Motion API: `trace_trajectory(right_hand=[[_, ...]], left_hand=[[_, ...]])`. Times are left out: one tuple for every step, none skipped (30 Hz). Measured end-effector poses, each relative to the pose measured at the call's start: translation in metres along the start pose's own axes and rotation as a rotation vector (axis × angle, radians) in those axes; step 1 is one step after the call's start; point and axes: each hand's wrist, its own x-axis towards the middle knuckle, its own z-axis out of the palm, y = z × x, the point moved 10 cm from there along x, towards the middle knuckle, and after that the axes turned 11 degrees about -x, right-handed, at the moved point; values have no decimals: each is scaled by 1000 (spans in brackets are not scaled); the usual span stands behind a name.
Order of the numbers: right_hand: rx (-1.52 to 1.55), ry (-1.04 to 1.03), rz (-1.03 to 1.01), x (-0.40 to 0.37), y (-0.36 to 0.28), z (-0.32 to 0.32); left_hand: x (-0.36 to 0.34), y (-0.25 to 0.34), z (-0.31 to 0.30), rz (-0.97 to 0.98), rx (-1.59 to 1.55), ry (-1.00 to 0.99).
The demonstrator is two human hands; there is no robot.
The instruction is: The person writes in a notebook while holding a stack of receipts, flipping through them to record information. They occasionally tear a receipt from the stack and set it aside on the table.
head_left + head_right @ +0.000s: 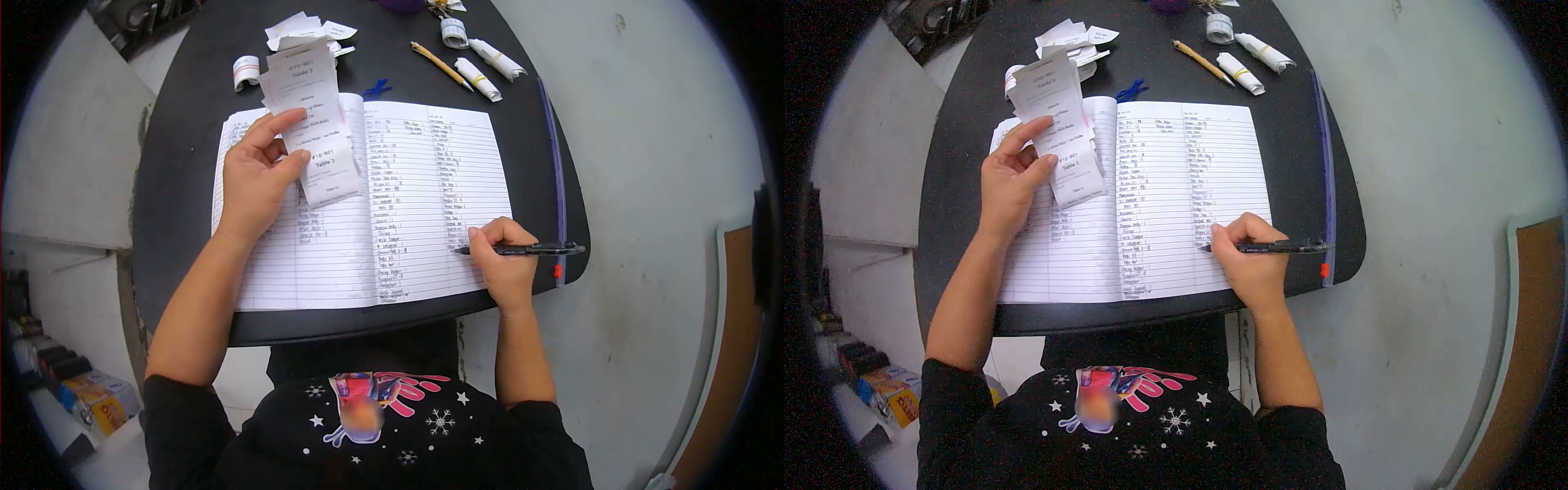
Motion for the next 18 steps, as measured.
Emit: trace_trajectory(right_hand=[[-35, 4, -21, 0, -2, 0], [-70, 9, -43, -1, -4, 0], [-70, 7, -61, -1, -5, 1], [-69, 6, -79, -1, -5, 1], [-69, 5, -97, -2, -6, 1], [-64, -1, -92, -1, -5, 1], [-59, -7, -88, -1, -4, 2], [-54, -12, -85, -1, -3, 2], [-48, -6, -68, -1, -3, 2], [-43, 1, -52, -1, -5, 2], [-37, 8, -36, -1, -5, 1], [-46, 8, -39, -1, -5, 0], [-54, 9, -43, -1, -4, 0], [-62, 10, -46, -1, -3, 0], [-62, 6, -50, -1, -3, 0], [-62, 3, -55, -1, -3, 0], [-62, -2, -59, 0, -3, 1], [-65, 3, -62, 0, -4, 1]], left_hand=[[0, 0, 0, 0, 7, 1], [-1, 1, 0, 1, 9, 0], [-1, 2, 1, 1, 10, -2], [-1, 2, 1, 3, 11, -4], [-1, 2, 1, 1, 4, -4], [-1, 1, 1, -1, -2, -4], [-1, 0, 1, -2, -8, -4], [-1, 1, 1, -4, 3, -4], [-1, 1, 1, -6, 14, -3], [-1, 1, 2, -8, 25, -3], [-2, 2, 2, -10, 43, -3], [-2, 4, 3, -12, 60, -2], [-2, 5, 3, -15, 78, -3], [-2, 4, 3, -16, 74, -2], [-2, 3, 2, -16, 71, -2], [-2, 3, 2, -16, 68, -1], [-2, 3, 2, -12, 54, -1], [-2, 4, 3, -8, 39, -2]])
